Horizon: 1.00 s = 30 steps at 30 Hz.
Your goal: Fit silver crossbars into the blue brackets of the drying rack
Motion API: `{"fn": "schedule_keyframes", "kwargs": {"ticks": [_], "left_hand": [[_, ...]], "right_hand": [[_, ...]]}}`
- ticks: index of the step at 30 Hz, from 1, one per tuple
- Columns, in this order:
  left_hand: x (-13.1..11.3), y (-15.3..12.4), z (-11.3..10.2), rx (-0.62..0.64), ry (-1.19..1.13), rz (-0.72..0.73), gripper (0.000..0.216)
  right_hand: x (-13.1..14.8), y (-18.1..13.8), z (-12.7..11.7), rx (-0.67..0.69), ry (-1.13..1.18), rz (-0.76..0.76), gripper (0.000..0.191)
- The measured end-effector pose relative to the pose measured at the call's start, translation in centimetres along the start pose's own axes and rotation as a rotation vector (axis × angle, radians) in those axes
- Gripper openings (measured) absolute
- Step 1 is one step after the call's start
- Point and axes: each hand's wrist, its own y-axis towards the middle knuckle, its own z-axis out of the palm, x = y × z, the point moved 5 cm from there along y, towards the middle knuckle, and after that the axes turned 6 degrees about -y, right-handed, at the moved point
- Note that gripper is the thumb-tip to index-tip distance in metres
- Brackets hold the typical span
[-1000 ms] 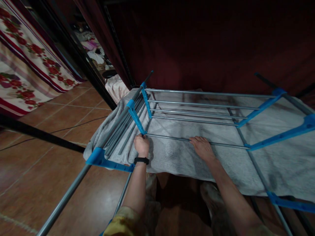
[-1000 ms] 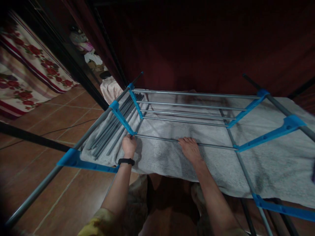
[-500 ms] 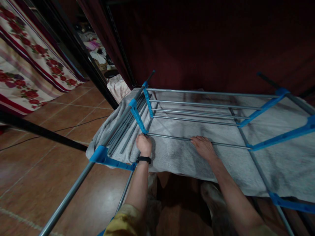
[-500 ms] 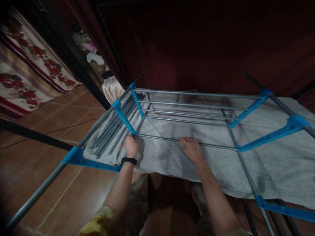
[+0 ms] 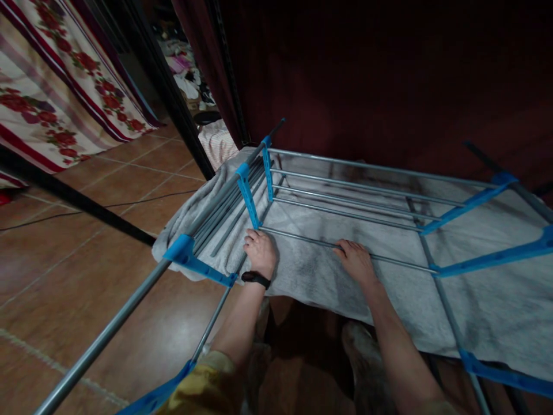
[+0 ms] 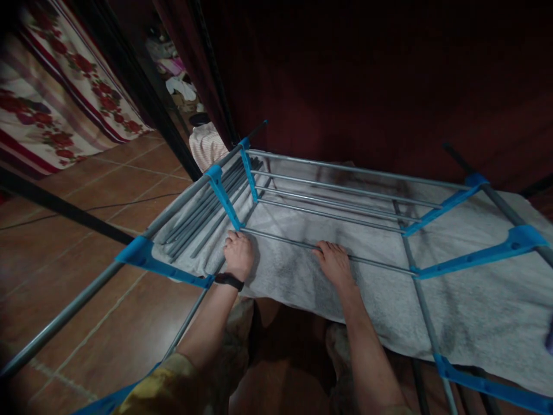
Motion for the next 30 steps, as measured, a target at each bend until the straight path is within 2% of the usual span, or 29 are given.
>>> {"fn": "schedule_keyframes", "kwargs": {"ticks": [5,13,23,30], "left_hand": [[-1.1,-0.7,-0.4,-0.017,0.025,0.026,0.045],[-2.1,-0.8,-0.3,0.03,0.014,0.018,0.046],[-2.5,-0.8,0.8,0.059,0.04,0.04,0.046],[-2.4,-0.7,0.5,0.111,-0.074,0.052,0.046]], "right_hand": [[0.0,0.1,0.0,0.009,-0.018,-0.017,0.03],[0.0,0.1,0.2,0.004,-0.031,-0.035,0.032],[-0.5,0.3,0.7,0.04,-0.019,-0.037,0.031],[-0.5,0.3,0.5,0.062,-0.003,-0.032,0.033]]}}
